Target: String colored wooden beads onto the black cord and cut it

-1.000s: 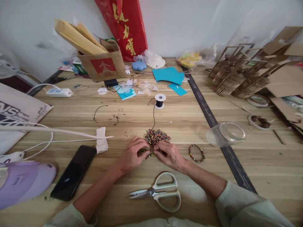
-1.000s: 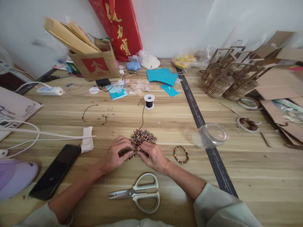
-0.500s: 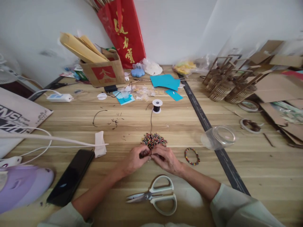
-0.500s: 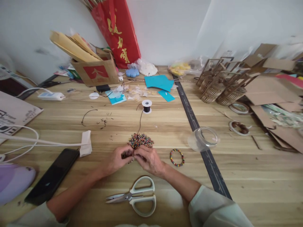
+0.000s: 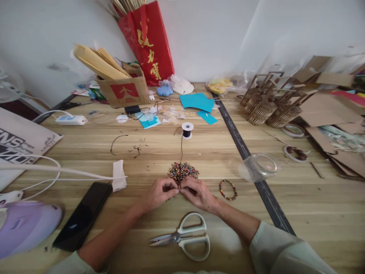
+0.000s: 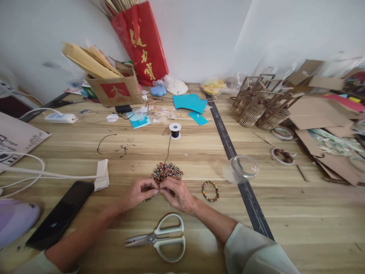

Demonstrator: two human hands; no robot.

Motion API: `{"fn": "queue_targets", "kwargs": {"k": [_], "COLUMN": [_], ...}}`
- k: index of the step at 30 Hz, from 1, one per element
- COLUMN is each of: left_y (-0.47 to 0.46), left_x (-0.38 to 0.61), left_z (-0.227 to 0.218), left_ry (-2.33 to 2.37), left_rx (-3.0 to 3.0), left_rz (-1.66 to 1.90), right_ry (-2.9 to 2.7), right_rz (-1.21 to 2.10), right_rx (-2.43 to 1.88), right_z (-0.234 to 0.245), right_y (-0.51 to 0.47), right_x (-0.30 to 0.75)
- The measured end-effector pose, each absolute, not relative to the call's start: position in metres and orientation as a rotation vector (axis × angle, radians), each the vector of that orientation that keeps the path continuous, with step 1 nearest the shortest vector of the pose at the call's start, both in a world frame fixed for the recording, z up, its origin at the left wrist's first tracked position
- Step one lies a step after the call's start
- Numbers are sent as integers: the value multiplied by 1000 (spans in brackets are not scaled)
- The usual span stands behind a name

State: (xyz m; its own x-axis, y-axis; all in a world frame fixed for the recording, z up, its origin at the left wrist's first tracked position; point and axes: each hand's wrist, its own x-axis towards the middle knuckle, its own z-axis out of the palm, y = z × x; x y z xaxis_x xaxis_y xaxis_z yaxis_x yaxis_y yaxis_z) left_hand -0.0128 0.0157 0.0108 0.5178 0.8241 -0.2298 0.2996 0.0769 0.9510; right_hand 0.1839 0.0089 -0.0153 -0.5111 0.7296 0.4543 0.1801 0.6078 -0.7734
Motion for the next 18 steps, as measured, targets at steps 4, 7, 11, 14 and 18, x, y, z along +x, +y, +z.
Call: {"fn": "queue_targets", "kwargs": {"k": [4,7,11,14,18], "left_y": [15,15,16,16,16], "left_x": [-10,-8,-7,-7,-7], "left_z": [18,17,11,7,2], "left_ry": [1050,1028,1009,999,998], "left_rx": [1459,1419,1384,1381,1331], "left_rz": [482,484,513,553,609], "right_ry": [-1980,-1930,-1840,-1766,-1679], "right_rz": [864,906,1018,1142,1270], "right_rx": [-717,-763,-866,-914,-911], "right_z": [-12,-11,-10,-11,-13], "right_y": [8,7,7,7,9], "right_x": [183,182,182,182,181]}}
